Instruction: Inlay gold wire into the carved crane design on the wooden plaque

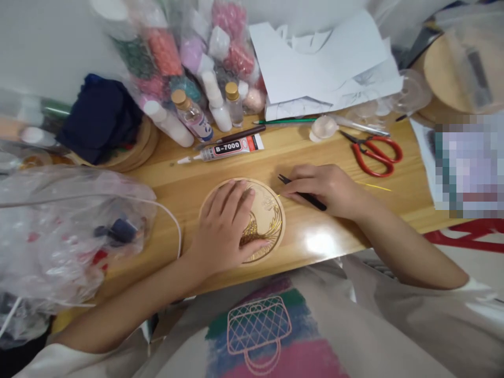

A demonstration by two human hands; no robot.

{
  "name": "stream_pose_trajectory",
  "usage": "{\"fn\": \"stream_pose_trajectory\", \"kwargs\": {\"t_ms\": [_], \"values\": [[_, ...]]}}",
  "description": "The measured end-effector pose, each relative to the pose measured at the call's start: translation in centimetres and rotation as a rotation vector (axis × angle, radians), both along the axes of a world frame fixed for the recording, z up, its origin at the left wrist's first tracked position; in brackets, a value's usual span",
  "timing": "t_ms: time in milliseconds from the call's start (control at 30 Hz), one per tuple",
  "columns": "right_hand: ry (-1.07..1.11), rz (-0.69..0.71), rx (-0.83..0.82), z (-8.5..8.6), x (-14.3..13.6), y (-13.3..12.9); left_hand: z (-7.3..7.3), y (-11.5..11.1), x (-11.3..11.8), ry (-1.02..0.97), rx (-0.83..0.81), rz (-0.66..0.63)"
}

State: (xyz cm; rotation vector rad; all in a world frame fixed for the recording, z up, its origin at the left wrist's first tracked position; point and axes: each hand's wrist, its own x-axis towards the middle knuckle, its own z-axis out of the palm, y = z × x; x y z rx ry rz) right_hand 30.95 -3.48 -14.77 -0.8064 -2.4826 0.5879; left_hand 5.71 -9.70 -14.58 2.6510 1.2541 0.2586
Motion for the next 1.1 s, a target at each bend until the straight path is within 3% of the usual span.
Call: {"fn": "stream_pose_trajectory", "kwargs": {"t_ms": [233, 533, 1100], "values": [[-0.088, 0.04, 0.038, 0.4, -0.3, -0.5, 0.0, 0.5, -0.6, -0.023, 0.055, -0.069], [-0.268, 0.027, -0.031, 1.2, -0.2, -0.9, -0.1, 0.5, -0.6, -0.039, 0.199, -0.18], [-0.364, 0.005, 0.002, 1.4, -0.3, -1.4, -0.2, 0.6, -0.7, -0.04, 0.163, -0.204]]}}
